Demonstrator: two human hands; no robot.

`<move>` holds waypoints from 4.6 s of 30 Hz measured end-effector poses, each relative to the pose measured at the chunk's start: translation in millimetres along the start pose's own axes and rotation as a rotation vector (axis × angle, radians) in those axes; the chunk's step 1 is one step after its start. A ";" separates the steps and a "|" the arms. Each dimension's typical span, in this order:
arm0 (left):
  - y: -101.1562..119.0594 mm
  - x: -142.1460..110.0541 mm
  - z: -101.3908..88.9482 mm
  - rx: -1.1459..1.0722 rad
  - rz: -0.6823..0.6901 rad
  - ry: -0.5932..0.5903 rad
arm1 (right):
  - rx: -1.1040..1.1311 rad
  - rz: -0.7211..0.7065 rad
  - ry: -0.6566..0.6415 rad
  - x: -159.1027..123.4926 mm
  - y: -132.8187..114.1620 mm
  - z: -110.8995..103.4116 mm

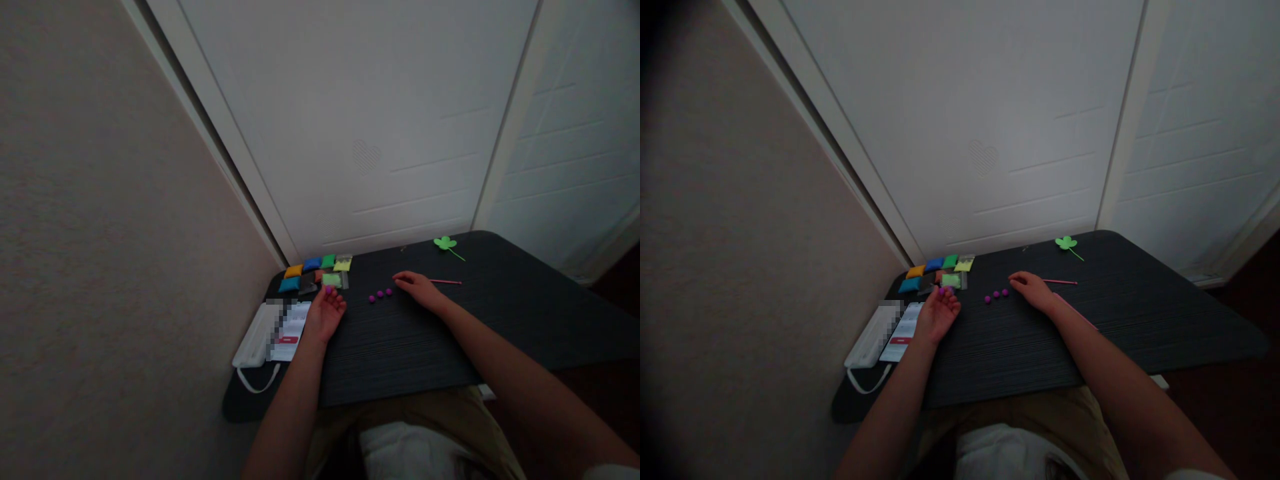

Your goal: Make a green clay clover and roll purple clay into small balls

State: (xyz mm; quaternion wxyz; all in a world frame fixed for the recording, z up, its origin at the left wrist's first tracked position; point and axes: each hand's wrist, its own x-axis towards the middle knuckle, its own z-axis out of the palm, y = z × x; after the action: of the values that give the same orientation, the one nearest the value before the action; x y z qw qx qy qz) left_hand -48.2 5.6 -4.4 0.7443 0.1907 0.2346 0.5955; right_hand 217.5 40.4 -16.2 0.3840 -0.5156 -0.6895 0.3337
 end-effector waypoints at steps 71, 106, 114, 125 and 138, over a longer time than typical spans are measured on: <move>-3.3 1.8 1.8 0.073 -0.039 0.045 | -0.035 0.021 -0.014 -0.1 -2.3 0.2; -7.9 -1.2 4.7 0.126 -0.041 -0.007 | -0.078 -0.014 -0.014 -0.9 -0.9 0.3; -8.3 -3.0 4.7 0.120 -0.029 -0.027 | -0.092 -0.002 -0.017 0.3 -1.4 0.5; -4.0 -1.3 6.9 0.076 -0.052 -0.080 | -0.100 -0.013 -0.014 -1.8 -2.5 0.1; -6.1 -1.4 2.6 0.058 -0.018 -0.075 | -0.100 -0.022 -0.015 -0.7 -0.2 0.3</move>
State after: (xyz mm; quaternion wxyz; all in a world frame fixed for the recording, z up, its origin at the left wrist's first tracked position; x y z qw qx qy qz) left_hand -42.1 2.9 -5.5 0.7522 0.2321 0.2255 0.5741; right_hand 217.3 39.7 -16.2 0.3562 -0.5241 -0.7137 0.2985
